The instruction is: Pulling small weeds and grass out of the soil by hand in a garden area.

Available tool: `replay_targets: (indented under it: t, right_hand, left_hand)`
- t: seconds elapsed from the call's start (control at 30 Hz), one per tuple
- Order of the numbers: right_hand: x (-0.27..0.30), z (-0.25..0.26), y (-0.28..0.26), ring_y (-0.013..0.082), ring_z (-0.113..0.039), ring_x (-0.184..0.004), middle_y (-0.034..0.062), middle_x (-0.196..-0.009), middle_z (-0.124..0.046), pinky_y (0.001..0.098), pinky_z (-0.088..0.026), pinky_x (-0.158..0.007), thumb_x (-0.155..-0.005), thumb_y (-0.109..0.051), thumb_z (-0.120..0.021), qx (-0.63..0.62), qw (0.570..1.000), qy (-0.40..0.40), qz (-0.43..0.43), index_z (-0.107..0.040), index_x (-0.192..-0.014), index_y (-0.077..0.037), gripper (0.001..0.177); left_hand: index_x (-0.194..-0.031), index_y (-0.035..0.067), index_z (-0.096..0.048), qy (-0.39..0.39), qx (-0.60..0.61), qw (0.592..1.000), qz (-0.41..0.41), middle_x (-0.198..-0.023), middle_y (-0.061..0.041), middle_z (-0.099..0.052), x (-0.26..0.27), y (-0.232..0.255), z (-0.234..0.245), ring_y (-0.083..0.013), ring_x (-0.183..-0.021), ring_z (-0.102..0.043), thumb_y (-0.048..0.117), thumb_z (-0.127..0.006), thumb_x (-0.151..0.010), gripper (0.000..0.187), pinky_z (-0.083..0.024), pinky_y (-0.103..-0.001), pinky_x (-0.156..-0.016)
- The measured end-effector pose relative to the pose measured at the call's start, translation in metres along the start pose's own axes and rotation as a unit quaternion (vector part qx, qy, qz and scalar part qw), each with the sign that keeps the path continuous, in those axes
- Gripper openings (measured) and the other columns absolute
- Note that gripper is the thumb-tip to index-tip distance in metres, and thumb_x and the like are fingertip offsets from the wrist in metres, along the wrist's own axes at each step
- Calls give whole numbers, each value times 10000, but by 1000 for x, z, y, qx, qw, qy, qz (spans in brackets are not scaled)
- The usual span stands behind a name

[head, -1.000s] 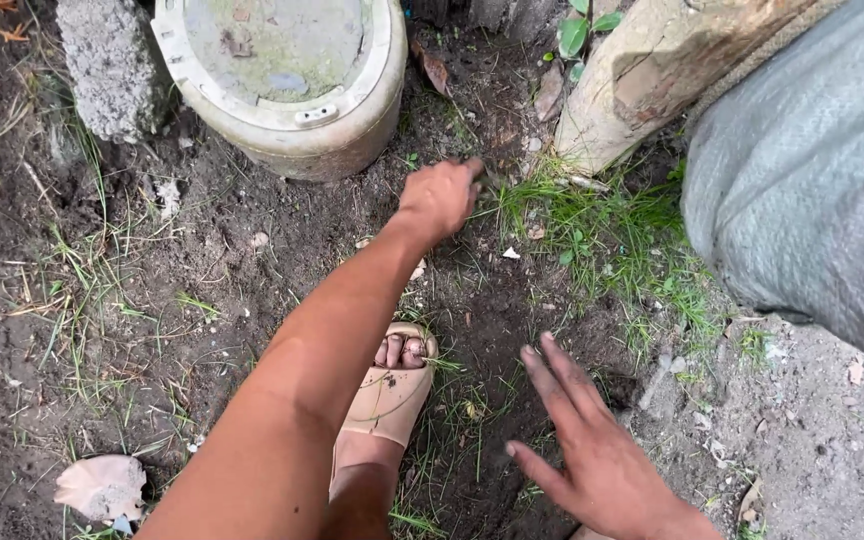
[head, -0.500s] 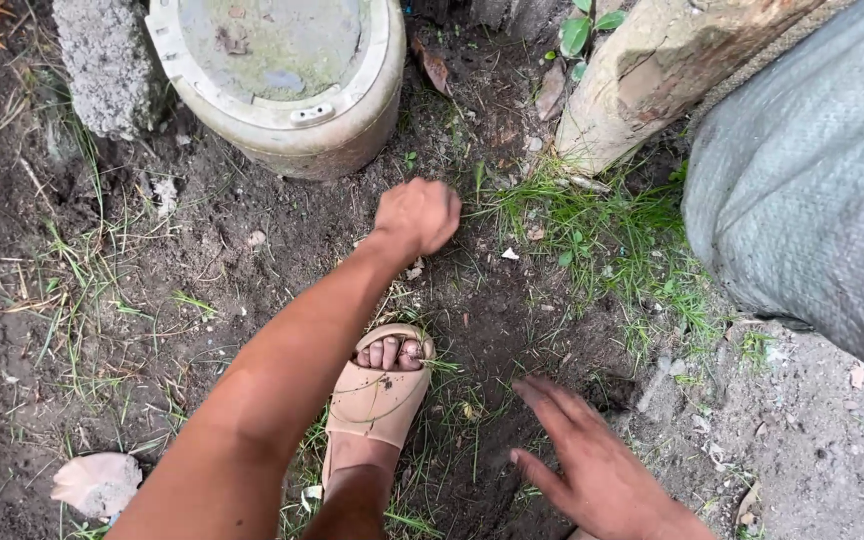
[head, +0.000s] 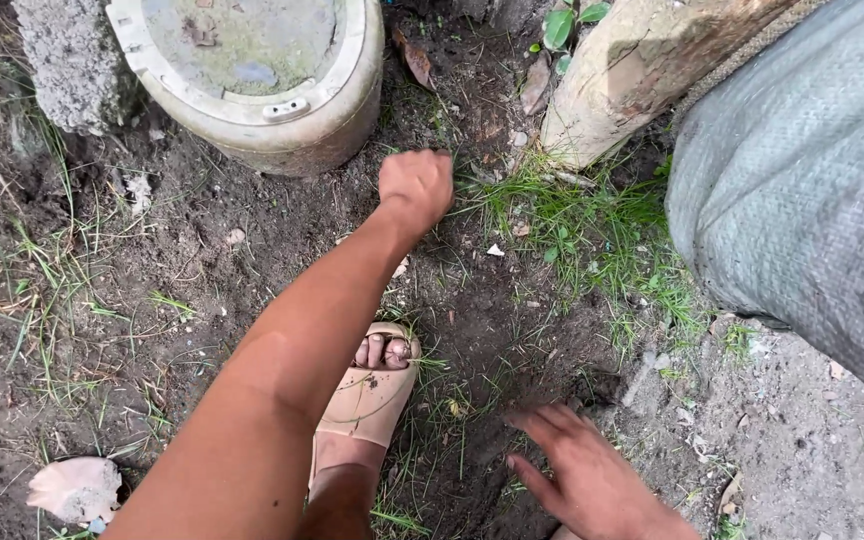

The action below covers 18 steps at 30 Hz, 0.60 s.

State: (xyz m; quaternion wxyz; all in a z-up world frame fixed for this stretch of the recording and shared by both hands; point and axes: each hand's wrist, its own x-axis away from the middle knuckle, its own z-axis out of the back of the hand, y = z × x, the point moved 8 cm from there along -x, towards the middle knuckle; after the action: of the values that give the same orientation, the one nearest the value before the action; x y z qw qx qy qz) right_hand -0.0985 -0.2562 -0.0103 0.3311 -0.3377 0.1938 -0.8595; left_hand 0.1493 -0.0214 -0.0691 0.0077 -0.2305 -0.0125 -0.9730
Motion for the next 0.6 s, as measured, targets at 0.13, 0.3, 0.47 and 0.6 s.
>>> replay_targets:
  t: [0.13, 0.3, 0.47, 0.6]
  right_hand:
    - [6, -11, 11, 233, -562, -1346, 63, -1419, -606, 524, -370, -1182, -1030, -461, -551, 9, 996, -68, -62, -554, -1412, -189, 469]
    - [8, -17, 22, 229, -551, -1357, 75, -1428, -595, 502, -342, -1196, -1028, -470, -539, 11, 994, -86, -60, -526, -1425, -182, 490]
    - [2, -17, 28, 250, -460, -1434, 96, -1483, -536, 525, -248, -1247, -1054, -486, -519, 30, 988, -132, -70, -489, -1456, -190, 501]
    - [-3, -11, 28, 247, -537, -1375, 83, -1441, -587, 518, -342, -1202, -1045, -456, -549, 14, 991, -119, -57, -523, -1424, -179, 470]
  left_hand:
    - [-839, 136, -584, 32, 14, 999, -2, -610, 44, -499, -10, 2, -1, -77, -488, -384, 209, -259, -1119, 435, -346, -264, -399]
    - [-618, 219, -471, 85, 235, 968, -21, -509, 51, -462, 3, 5, 16, -97, -455, -416, 130, -278, -919, 369, -466, -277, -518]
    - [-1259, 78, -539, -14, -113, 986, -124, -722, 32, -589, 30, 34, 0, -93, -552, -510, 440, -515, -1079, 405, -491, -257, -452]
    - [-1047, 114, -625, -16, -136, 981, -140, -705, 55, -512, 22, 49, -3, -72, -527, -370, 696, -329, -1082, 654, -334, -249, -460]
